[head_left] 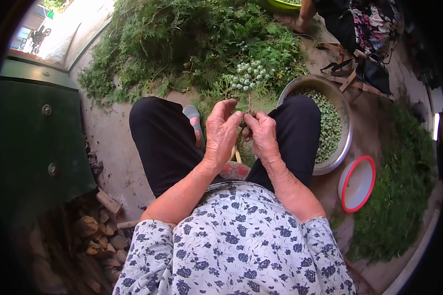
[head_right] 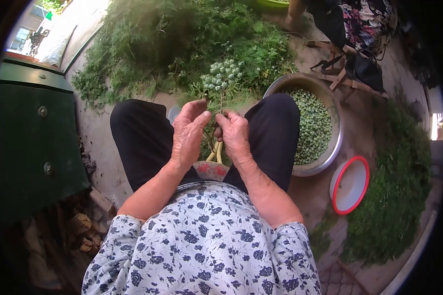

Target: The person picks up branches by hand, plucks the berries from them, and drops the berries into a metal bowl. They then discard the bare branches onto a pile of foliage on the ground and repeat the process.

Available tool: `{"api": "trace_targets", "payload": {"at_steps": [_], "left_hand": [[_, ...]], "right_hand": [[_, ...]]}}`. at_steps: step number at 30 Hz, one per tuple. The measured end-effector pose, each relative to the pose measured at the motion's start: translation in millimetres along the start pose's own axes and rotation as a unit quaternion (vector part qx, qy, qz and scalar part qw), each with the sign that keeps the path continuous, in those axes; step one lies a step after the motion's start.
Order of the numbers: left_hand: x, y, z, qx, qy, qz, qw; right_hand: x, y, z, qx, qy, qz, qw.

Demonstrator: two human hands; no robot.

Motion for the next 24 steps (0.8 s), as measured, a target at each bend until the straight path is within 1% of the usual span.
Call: {"api": "trace_targets", "payload": {"at_steps": [1, 2, 4, 5, 6, 7, 8, 9, 10, 13, 14, 15, 16, 17, 19, 20, 21, 22, 23, 24], "left_hand": [[9.8, -4.9, 6.5, 0.014, 0.046, 0.04, 0.998], [12.5, -8.3, 12.1, 0.005, 0.039, 0.053, 0.998], [22.1, -14.4, 20.6, 0.011, 0.082, 0.092, 0.992], [18.5, -15.9, 23.8, 0.009, 0.081, 0.091, 0.992], [16.3, -16.8, 21.4, 0.046, 0.148, 0.128, 0.979], [16.1, -16.6, 17.3, 0.084, 0.215, 0.165, 0.959], [18.6, -17.4, 16.6, 0.084, 0.215, 0.164, 0.959], [22.6, -19.2, 16.6, 0.072, 0.221, 0.14, 0.962], [25.2, -20.7, 17.8, 0.06, 0.227, 0.117, 0.965], [30.1, -19.5, 21.7, 0.038, 0.236, 0.114, 0.964], [29.7, -18.7, 21.3, 0.038, 0.237, 0.114, 0.964], [27.4, -18.1, 22.6, 0.02, 0.226, 0.09, 0.97], [25.0, -18.0, 24.0, 0.003, 0.214, 0.067, 0.975], [25.3, -18.7, 24.7, 0.004, 0.213, 0.066, 0.975], [24.0, -20.4, 32.2, -0.031, 0.166, 0.036, 0.985], [22.9, -20.8, 34.3, -0.031, 0.165, 0.035, 0.985], [19.2, -20.9, 37.8, -0.039, 0.082, 0.019, 0.996], [15.7, -20.5, 40.5, -0.047, -0.001, 0.003, 0.999], [11.5, -19.1, 40.9, -0.046, -0.064, -0.013, 0.997], [9.3, -17.2, 38.8, -0.045, -0.065, -0.013, 0.997]], "right_hand": [[-2.5, 1.0, 0.3, -0.002, -0.001, 0.002, 1.0], [-4.2, 2.5, 0.2, -0.004, -0.003, 0.004, 1.0], [-4.2, 3.7, -3.1, 0.014, -0.027, 0.0, 1.0], [-6.1, 3.9, -5.7, 0.04, -0.046, -0.017, 0.998], [-7.8, 4.1, -8.2, 0.065, -0.066, -0.035, 0.995], [-8.6, 4.0, -8.4, 0.066, -0.066, -0.034, 0.995], [-11.7, 3.8, -10.3, 0.086, -0.087, -0.054, 0.991], [-13.9, 3.8, -12.8, 0.105, -0.108, -0.073, 0.986], [-13.4, 4.0, -14.6, 0.106, -0.108, -0.073, 0.986], [-15.2, 6.0, -19.5, 0.117, -0.123, -0.095, 0.981], [-16.0, 5.8, -20.1, 0.128, -0.092, -0.093, 0.983], [-15.5, 5.5, -21.6, 0.138, -0.061, -0.09, 0.984], [-13.2, 6.4, -23.7, 0.139, -0.061, -0.088, 0.984], [-6.7, 8.1, -28.0, 0.148, -0.049, -0.075, 0.985], [3.8, 10.2, -30.5, 0.158, -0.038, -0.06, 0.985], [9.3, 10.7, -24.3, 0.132, 0.02, -0.045, 0.99], [15.1, 11.1, -19.0, 0.106, 0.077, -0.03, 0.991], [20.0, 11.5, -16.8, 0.108, 0.077, -0.029, 0.991], [32.8, 13.4, -8.2, 0.023, 0.105, 0.05, 0.993], [46.0, 18.3, -0.6, -0.064, 0.132, 0.129, 0.981]]}}
Point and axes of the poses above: each hand's wrist, its own y-axis away from the middle knuckle, its own z-axis out of the back of the hand, x = y × z, the point moved 4 cm from there along -y, towards the middle knuckle, and after that the axes turned 12 degrees about x, right-handed, at the moved point
